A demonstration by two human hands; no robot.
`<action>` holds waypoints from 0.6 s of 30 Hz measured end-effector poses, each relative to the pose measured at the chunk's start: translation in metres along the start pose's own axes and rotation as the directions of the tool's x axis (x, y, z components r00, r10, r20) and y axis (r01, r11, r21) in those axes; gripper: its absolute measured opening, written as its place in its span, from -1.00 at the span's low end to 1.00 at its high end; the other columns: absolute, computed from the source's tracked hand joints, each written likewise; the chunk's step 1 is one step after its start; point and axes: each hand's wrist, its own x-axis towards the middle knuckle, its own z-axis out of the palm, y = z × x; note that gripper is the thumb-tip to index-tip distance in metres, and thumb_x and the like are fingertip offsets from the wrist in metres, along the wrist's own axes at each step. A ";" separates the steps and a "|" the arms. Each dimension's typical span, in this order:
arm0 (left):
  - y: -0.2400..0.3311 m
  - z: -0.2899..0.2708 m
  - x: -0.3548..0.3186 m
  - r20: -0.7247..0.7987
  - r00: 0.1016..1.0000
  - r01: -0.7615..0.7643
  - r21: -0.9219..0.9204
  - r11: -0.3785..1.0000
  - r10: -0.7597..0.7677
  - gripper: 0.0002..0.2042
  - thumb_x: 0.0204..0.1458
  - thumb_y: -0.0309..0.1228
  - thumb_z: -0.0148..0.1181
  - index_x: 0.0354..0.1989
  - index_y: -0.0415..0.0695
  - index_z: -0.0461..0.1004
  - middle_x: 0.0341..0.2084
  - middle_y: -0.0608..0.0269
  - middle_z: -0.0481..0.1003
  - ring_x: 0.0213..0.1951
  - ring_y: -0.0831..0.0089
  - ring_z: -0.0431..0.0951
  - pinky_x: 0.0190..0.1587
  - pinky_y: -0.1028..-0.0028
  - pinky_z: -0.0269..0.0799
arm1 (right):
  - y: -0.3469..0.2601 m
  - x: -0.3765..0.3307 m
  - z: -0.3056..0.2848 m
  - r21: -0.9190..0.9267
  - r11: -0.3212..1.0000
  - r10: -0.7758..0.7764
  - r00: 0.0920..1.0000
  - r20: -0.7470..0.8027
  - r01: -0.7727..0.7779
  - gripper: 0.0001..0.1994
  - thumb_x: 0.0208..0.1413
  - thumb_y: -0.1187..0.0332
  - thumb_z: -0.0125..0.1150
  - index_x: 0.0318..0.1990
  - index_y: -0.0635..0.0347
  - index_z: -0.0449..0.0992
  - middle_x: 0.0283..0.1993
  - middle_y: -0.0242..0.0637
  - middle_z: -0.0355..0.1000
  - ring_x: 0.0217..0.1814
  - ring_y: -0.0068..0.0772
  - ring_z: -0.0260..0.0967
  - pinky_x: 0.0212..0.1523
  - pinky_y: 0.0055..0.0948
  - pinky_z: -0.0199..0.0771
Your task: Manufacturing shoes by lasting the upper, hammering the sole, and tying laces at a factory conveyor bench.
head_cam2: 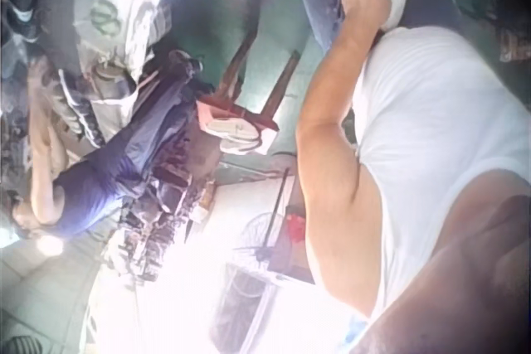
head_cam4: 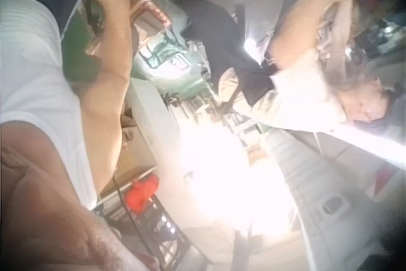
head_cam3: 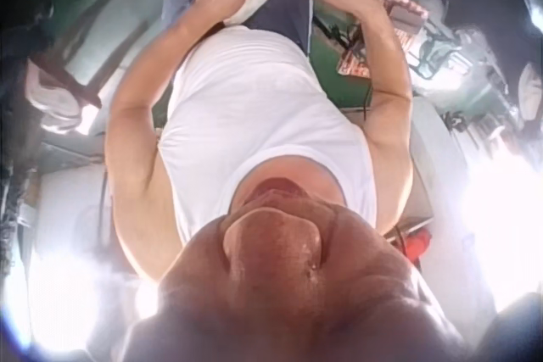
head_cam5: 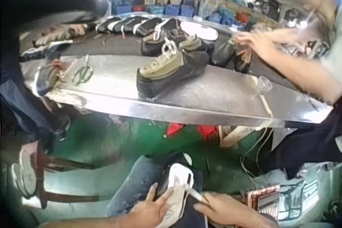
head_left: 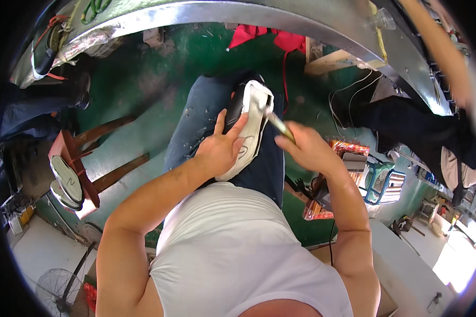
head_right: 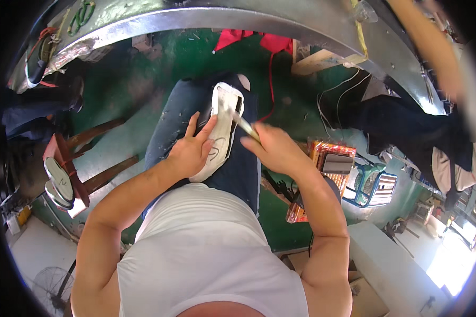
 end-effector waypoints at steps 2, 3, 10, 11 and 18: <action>0.003 0.006 -0.007 0.006 1.000 -0.026 0.009 1.000 0.026 -0.38 0.25 -0.21 -0.03 0.47 0.26 -0.07 0.37 -0.47 -0.13 -0.24 -0.33 0.57 -0.11 0.03 0.54 | -0.003 0.012 0.025 0.053 0.998 -0.023 0.982 -0.185 0.034 -0.65 0.27 0.16 0.07 -0.15 0.37 0.42 -0.21 0.14 0.48 -0.15 0.19 0.47 -0.14 -0.03 0.44; 0.006 0.004 -0.004 0.025 0.999 -0.041 0.060 0.997 0.040 -0.37 0.25 -0.19 -0.02 0.47 0.27 -0.07 0.37 -0.50 -0.14 -0.24 -0.34 0.57 -0.11 0.03 0.54 | 0.002 0.025 0.030 0.077 0.992 -0.060 0.922 -0.381 0.097 -0.62 0.29 0.14 0.04 -0.14 0.40 0.42 -0.20 0.15 0.48 -0.15 0.20 0.47 -0.13 -0.02 0.44; 0.009 -0.006 -0.020 0.097 0.995 -0.035 0.047 0.998 0.030 -0.32 0.22 -0.20 0.05 0.48 0.15 -0.10 0.40 -0.40 -0.16 -0.04 -0.30 0.49 0.06 0.10 0.46 | 0.005 0.011 0.040 0.152 0.986 -0.030 0.967 -0.254 0.070 -0.60 0.33 0.09 -0.04 -0.18 0.36 0.41 -0.35 0.20 0.47 -0.23 0.27 0.45 -0.21 0.05 0.44; 0.003 -0.006 -0.025 0.075 0.995 -0.057 -0.103 0.993 0.065 -0.27 0.21 -0.24 0.10 0.49 0.06 -0.13 0.43 -0.32 -0.16 0.12 -0.24 0.44 0.17 0.18 0.40 | 0.010 0.008 0.047 0.015 1.000 0.021 0.991 -0.132 -0.019 -0.61 0.33 0.09 -0.04 -0.16 0.35 0.41 -0.35 0.20 0.47 -0.23 0.28 0.45 -0.21 0.04 0.44; -0.025 0.013 -0.041 -0.068 0.993 -0.115 -0.371 0.921 0.097 -0.03 -0.01 -0.42 0.34 0.48 -0.24 -0.24 0.42 -0.24 -0.05 0.47 0.09 -0.06 0.43 0.40 -0.07 | -0.007 -0.012 0.067 -0.097 0.989 0.111 0.993 -0.050 -0.116 -0.59 0.35 0.07 -0.08 -0.14 0.33 0.40 -0.32 0.18 0.47 -0.21 0.32 0.43 -0.20 0.05 0.41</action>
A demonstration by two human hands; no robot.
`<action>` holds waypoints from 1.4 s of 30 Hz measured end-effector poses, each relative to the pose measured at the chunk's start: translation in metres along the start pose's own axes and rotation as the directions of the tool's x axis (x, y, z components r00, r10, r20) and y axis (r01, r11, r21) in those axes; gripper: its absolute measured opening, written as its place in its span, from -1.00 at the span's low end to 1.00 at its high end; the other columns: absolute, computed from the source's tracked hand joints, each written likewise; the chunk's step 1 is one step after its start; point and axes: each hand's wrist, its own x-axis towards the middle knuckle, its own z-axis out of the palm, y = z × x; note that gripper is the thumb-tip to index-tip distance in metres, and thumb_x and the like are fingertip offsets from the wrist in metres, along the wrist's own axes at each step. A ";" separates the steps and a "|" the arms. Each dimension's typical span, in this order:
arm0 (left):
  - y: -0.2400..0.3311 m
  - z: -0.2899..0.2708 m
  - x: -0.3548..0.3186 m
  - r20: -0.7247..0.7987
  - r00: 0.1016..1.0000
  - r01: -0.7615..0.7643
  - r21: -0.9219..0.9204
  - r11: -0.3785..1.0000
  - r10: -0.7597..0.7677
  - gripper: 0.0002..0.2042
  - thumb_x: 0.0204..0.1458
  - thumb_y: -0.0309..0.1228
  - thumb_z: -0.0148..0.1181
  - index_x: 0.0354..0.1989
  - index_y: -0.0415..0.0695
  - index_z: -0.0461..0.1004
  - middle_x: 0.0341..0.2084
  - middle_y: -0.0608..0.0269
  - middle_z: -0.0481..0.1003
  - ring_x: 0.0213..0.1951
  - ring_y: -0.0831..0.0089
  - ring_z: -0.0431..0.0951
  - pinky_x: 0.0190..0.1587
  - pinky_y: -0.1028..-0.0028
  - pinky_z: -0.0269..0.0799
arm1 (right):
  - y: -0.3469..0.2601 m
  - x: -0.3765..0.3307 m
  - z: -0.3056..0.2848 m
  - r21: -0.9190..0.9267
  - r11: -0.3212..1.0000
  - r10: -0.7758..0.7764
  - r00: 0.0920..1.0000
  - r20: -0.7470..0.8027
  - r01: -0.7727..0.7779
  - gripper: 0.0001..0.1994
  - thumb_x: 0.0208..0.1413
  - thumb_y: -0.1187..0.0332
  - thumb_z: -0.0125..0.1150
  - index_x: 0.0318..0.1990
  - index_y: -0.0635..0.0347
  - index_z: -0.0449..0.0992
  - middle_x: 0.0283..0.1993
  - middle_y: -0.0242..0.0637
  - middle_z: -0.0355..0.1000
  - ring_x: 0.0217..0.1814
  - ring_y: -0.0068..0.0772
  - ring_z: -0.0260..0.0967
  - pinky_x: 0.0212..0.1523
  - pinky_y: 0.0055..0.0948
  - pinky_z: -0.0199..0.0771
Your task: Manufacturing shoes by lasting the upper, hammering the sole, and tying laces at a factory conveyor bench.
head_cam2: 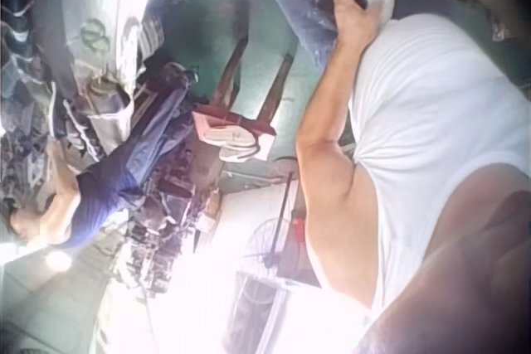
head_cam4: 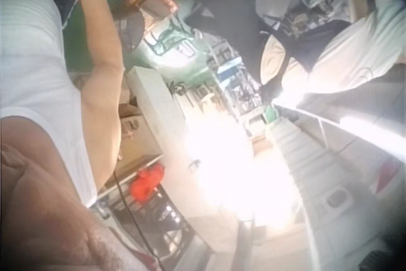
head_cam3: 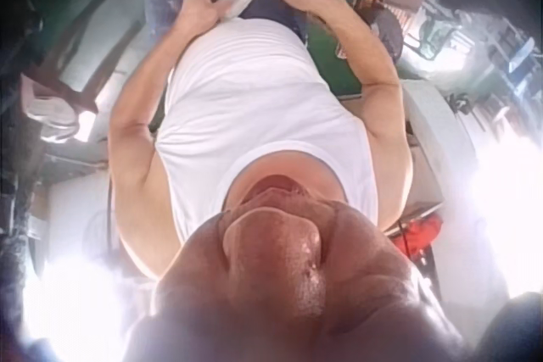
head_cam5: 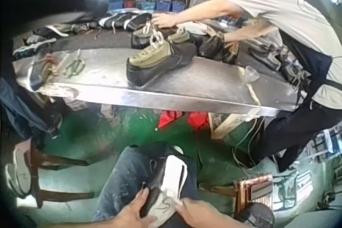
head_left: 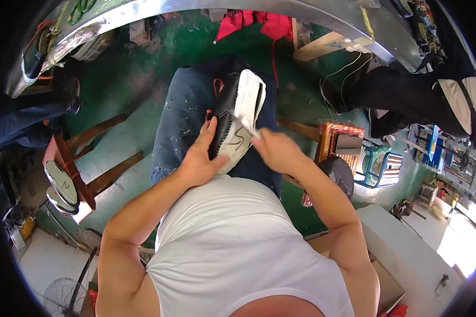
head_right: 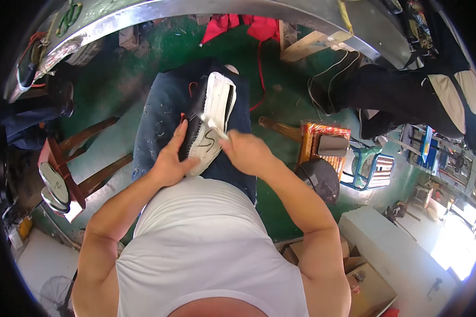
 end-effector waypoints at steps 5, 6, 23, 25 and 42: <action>0.041 -0.028 -0.002 0.241 0.932 0.213 0.243 0.946 -0.272 0.14 -0.10 -0.35 0.35 0.48 -0.03 -0.51 0.03 -0.38 0.43 0.07 -0.23 0.46 0.20 0.19 0.33 | 0.016 -0.023 0.009 0.530 0.842 0.107 0.994 0.012 -0.097 -0.55 0.38 0.03 -0.10 -0.15 0.33 0.43 -0.39 -0.13 0.50 -0.37 -0.32 0.50 -0.29 -0.34 0.48; 0.042 -0.034 -0.007 0.136 0.987 0.032 0.326 0.945 -0.080 0.00 -0.12 -0.35 0.36 0.48 -0.06 -0.18 -0.02 -0.36 0.47 0.06 -0.18 0.49 0.16 0.21 0.37 | 0.027 -0.029 0.018 0.600 0.797 0.137 0.988 -0.068 -0.069 -0.55 0.39 0.03 -0.11 -0.12 0.34 0.43 -0.38 -0.20 0.49 -0.38 -0.45 0.48 -0.30 -0.42 0.48; 0.022 -0.036 0.024 0.049 0.999 0.021 -0.064 0.998 -0.018 -0.48 -0.01 -0.35 0.35 0.15 -0.23 0.41 -0.17 0.07 0.57 -0.14 0.42 0.56 -0.03 0.40 0.45 | 0.022 -0.059 -0.001 0.633 0.757 0.174 0.984 0.045 -0.163 -0.65 0.20 0.30 0.15 0.06 0.33 0.41 -0.31 -0.14 0.46 -0.27 -0.29 0.45 -0.15 -0.37 0.44; 0.022 -0.028 0.009 -0.040 0.987 0.156 -0.031 0.987 -0.158 -0.65 0.05 -0.36 0.30 0.00 -0.25 0.52 -0.32 0.08 0.60 -0.24 0.45 0.60 -0.14 0.39 0.49 | 0.009 -0.055 -0.021 0.486 0.874 -0.045 0.997 0.068 0.006 -0.65 0.19 0.29 0.13 0.05 0.34 0.41 -0.26 -0.05 0.49 -0.22 -0.09 0.47 -0.12 -0.28 0.45; -0.026 0.026 0.040 -0.008 1.000 -0.021 -0.763 0.647 0.023 -0.24 0.30 -0.11 0.03 0.48 -0.23 -0.20 0.47 0.07 -0.10 0.46 0.29 -0.10 0.42 0.38 -0.11 | -0.017 -0.027 0.020 0.312 0.948 0.065 0.998 0.001 -0.062 -0.72 0.17 0.20 0.19 -0.17 0.27 0.45 -0.38 0.00 0.47 -0.27 0.12 0.45 -0.22 -0.06 0.42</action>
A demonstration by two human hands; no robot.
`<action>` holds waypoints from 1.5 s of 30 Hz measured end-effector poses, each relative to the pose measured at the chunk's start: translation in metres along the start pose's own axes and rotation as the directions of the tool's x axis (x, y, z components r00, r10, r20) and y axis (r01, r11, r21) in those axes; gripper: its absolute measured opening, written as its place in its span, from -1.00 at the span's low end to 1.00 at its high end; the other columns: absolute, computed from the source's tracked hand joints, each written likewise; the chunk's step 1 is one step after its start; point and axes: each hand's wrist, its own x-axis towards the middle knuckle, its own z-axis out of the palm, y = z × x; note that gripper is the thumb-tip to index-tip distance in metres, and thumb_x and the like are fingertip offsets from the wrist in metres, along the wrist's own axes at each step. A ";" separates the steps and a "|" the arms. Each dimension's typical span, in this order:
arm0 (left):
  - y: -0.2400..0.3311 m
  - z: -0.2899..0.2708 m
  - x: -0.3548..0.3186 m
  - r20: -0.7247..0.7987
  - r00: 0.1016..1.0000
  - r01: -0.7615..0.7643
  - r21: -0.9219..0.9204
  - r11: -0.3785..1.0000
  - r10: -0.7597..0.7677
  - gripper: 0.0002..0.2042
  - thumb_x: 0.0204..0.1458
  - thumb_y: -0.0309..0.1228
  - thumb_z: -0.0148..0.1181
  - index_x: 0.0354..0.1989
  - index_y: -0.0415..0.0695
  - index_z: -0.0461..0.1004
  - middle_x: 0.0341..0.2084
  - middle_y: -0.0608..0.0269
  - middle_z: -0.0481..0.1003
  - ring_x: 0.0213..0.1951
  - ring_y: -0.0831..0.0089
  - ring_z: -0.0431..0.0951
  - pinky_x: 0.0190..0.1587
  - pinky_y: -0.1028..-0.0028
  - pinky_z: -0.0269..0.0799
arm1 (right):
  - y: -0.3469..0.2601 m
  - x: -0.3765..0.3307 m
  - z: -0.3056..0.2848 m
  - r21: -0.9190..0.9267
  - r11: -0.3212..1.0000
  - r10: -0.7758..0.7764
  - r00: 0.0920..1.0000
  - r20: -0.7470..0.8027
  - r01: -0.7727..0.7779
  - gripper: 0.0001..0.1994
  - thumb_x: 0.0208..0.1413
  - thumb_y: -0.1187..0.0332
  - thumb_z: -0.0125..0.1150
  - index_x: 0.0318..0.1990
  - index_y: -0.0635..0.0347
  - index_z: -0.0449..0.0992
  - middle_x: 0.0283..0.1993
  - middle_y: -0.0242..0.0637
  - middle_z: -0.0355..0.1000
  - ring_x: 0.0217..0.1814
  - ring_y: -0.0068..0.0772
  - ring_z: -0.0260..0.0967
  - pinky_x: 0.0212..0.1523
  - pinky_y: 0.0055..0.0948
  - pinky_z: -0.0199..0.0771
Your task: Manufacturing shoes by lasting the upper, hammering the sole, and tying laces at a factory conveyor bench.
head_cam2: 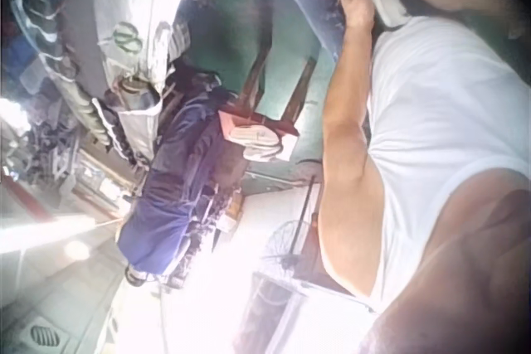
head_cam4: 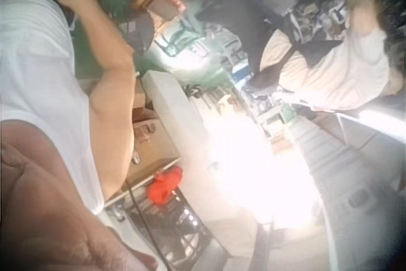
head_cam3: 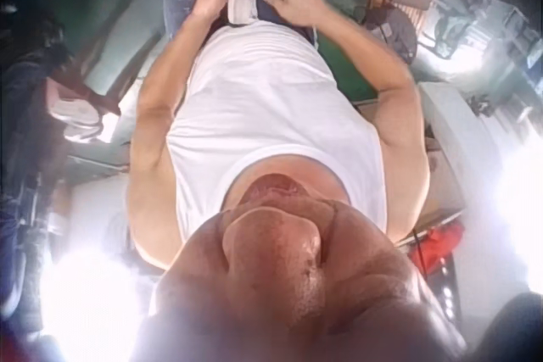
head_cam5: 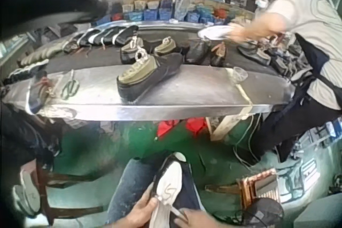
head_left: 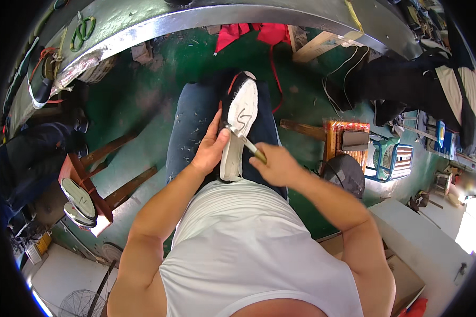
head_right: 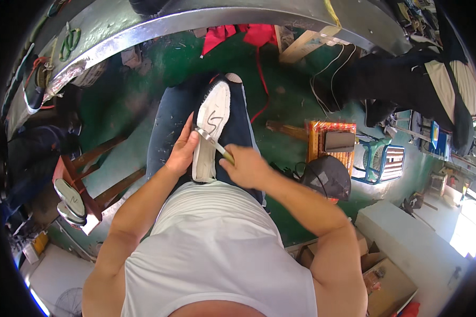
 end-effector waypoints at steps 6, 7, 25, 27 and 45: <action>0.010 0.000 0.013 -0.074 0.993 0.103 0.097 0.990 -0.096 -0.31 0.27 -0.20 0.09 0.47 -0.20 -0.07 0.45 0.14 -0.01 0.42 0.34 0.03 0.40 0.38 -0.01 | 0.006 0.007 -0.024 -0.297 0.945 -0.175 0.978 -0.115 0.134 -0.76 0.19 0.28 0.17 -0.16 0.30 0.45 -0.27 0.09 0.46 -0.19 0.08 0.46 -0.14 -0.20 0.45; 0.008 0.000 0.013 -0.102 0.993 0.077 0.213 0.974 -0.056 -0.30 0.27 -0.21 0.10 0.47 -0.20 -0.07 0.45 0.12 0.01 0.42 0.30 0.04 0.39 0.37 0.00 | 0.007 0.013 -0.028 -0.293 0.947 -0.169 0.979 -0.115 0.129 -0.76 0.19 0.28 0.17 -0.16 0.30 0.45 -0.27 0.09 0.46 -0.19 0.08 0.46 -0.14 -0.20 0.45; 0.050 0.030 0.011 0.060 0.996 -0.075 0.961 0.267 0.061 -0.45 0.25 -0.33 -0.06 0.43 0.21 0.06 0.23 -0.35 0.22 -0.05 -0.24 0.52 0.02 0.11 0.50 | 0.014 0.040 -0.053 0.462 0.886 0.020 0.992 -0.127 0.041 -0.57 0.35 0.04 -0.07 -0.27 0.29 0.46 -0.47 -0.26 0.46 -0.36 -0.47 0.51 -0.47 -0.33 0.44; 0.052 0.033 0.013 0.053 0.999 -0.053 0.968 0.244 0.008 -0.46 0.26 -0.34 -0.07 0.43 0.17 0.07 0.23 -0.33 0.23 -0.01 -0.24 0.50 0.05 0.13 0.47 | 0.014 0.060 -0.064 0.241 0.970 0.041 0.999 -0.010 -0.037 -0.56 0.35 0.05 -0.08 -0.27 0.32 0.45 -0.46 -0.17 0.47 -0.35 -0.33 0.51 -0.40 -0.26 0.44; 0.014 -0.010 -0.041 0.169 0.964 0.073 0.580 0.812 -0.207 0.00 0.14 -0.40 0.16 0.46 -0.08 -0.61 0.48 -0.12 -0.38 0.50 0.14 -0.28 0.45 0.36 -0.27 | -0.006 0.005 -0.033 -0.081 0.958 -0.287 0.935 -0.210 0.276 -0.60 0.32 0.08 -0.04 -0.11 0.33 0.45 -0.33 0.11 0.48 -0.26 0.24 0.46 -0.23 -0.02 0.45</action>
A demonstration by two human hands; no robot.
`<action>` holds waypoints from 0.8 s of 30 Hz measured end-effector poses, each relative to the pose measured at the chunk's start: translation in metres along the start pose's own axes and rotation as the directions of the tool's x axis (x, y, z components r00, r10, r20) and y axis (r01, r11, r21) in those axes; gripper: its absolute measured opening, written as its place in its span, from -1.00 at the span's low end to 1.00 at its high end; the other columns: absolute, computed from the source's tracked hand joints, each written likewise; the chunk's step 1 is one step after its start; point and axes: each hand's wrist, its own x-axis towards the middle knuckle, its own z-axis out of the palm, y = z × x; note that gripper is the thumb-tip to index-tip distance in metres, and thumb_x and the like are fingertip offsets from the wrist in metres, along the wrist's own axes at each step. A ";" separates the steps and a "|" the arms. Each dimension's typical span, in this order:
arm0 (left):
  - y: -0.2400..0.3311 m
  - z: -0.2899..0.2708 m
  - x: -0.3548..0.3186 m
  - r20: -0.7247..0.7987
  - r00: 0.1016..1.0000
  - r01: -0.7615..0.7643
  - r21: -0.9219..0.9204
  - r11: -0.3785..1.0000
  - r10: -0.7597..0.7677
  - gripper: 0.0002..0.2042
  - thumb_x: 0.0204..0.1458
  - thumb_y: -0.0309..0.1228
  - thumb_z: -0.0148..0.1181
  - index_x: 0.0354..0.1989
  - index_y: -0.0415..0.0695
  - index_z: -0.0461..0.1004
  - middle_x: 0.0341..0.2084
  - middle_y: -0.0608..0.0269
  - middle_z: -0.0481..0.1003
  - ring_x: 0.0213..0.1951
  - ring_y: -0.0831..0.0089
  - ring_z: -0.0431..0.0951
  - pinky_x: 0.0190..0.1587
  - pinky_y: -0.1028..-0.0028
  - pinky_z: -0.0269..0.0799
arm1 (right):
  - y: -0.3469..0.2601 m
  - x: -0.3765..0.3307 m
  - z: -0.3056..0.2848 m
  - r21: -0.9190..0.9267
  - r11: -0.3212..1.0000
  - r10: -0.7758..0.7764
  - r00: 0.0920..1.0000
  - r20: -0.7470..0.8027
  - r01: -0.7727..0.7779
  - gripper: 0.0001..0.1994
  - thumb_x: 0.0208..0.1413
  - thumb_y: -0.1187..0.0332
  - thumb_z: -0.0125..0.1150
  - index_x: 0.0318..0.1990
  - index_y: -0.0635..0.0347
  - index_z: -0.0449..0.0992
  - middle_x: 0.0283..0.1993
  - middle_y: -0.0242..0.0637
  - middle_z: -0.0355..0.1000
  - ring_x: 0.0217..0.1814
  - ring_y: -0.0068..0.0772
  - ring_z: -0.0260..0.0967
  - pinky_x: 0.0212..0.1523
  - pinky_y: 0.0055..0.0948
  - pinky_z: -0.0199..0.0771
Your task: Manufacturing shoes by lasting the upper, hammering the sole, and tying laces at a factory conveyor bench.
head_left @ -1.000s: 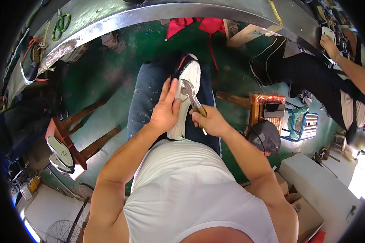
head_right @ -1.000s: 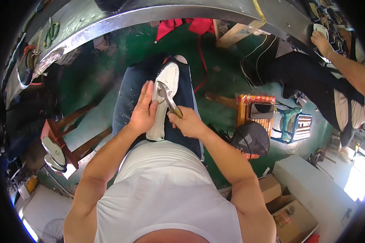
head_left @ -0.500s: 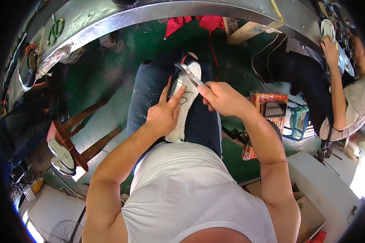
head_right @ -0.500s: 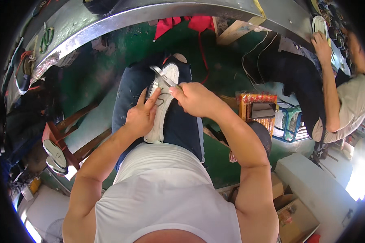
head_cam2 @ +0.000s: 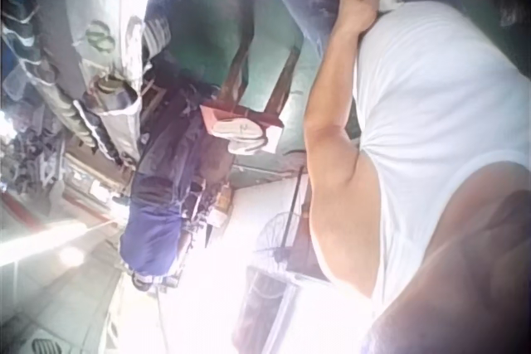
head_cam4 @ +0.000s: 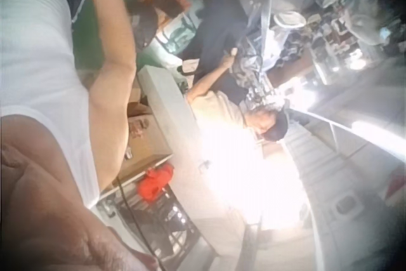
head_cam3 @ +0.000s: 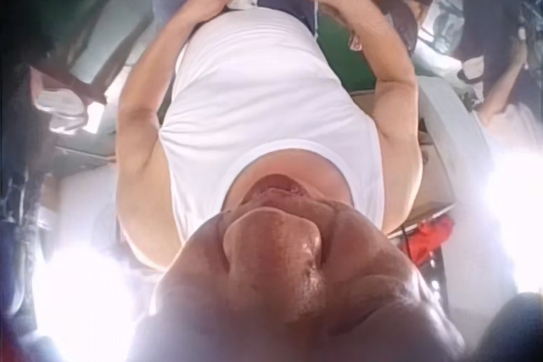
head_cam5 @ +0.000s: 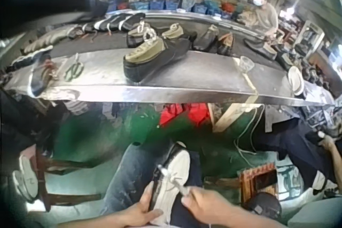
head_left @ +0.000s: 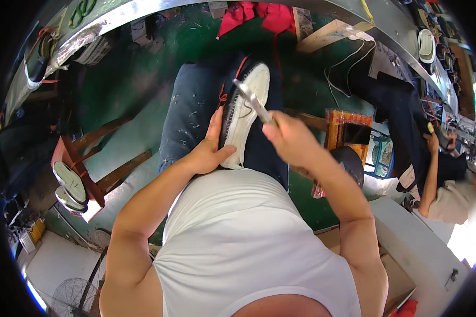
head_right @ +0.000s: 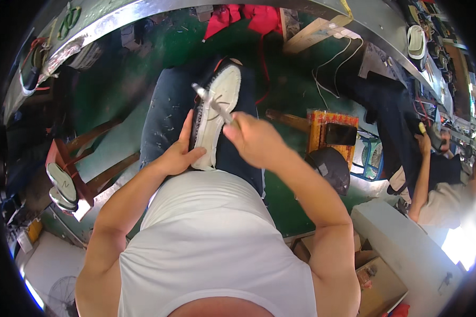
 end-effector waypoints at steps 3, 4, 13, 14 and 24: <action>0.002 0.005 0.007 -0.125 0.987 -0.083 0.151 0.985 0.102 -0.01 0.11 -0.44 0.20 0.48 -0.10 -0.53 0.48 -0.09 -0.33 0.51 0.19 -0.30 0.45 0.41 -0.27 | 0.013 -0.016 0.028 -0.292 0.956 0.114 0.948 0.299 -0.023 -0.62 0.30 0.09 0.01 -0.19 0.32 0.43 -0.30 0.09 0.49 -0.25 0.25 0.46 -0.25 0.00 0.45; -0.003 0.000 0.011 -0.136 0.983 -0.109 0.102 0.989 0.122 -0.05 0.11 -0.49 0.17 0.49 -0.13 -0.46 0.48 -0.03 -0.26 0.49 0.26 -0.26 0.44 0.41 -0.27 | 0.014 -0.012 0.027 -0.261 0.964 0.139 0.938 0.318 -0.054 -0.62 0.31 0.09 0.00 -0.22 0.32 0.43 -0.31 0.07 0.50 -0.28 0.18 0.48 -0.27 -0.04 0.46; 0.057 -0.078 -0.089 -0.400 0.906 -0.412 -0.748 0.520 0.142 -0.18 0.00 -0.44 0.23 0.44 -0.32 -0.04 0.35 -0.05 0.18 0.37 0.16 0.21 0.37 0.24 0.11 | 0.048 -0.035 0.027 0.524 0.744 0.369 0.908 0.196 -0.415 -0.56 0.37 0.08 -0.09 -0.14 0.38 0.47 -0.39 -0.28 0.48 -0.40 -0.48 0.47 -0.34 -0.44 0.46; 0.085 -0.093 -0.097 -0.492 0.853 -0.489 -0.641 0.592 0.173 -0.16 -0.03 -0.40 0.26 0.43 -0.33 -0.03 0.36 -0.05 0.17 0.35 0.15 0.23 0.37 0.23 0.12 | 0.054 -0.035 0.032 0.455 0.778 0.370 0.902 0.224 -0.433 -0.57 0.38 0.09 -0.10 -0.15 0.38 0.47 -0.38 -0.27 0.48 -0.42 -0.48 0.46 -0.34 -0.45 0.46; 0.214 -0.272 0.065 -0.237 0.619 0.492 0.860 -0.134 0.748 -0.40 0.05 -0.29 0.24 0.31 -0.06 0.28 0.27 0.22 0.33 0.31 0.01 0.23 0.16 -0.04 0.25 | 0.055 0.000 0.021 0.643 0.453 0.460 0.779 0.425 -0.618 -0.56 0.36 0.07 -0.09 -0.15 0.37 0.46 -0.37 -0.20 0.45 -0.43 -0.37 0.45 -0.33 -0.40 0.48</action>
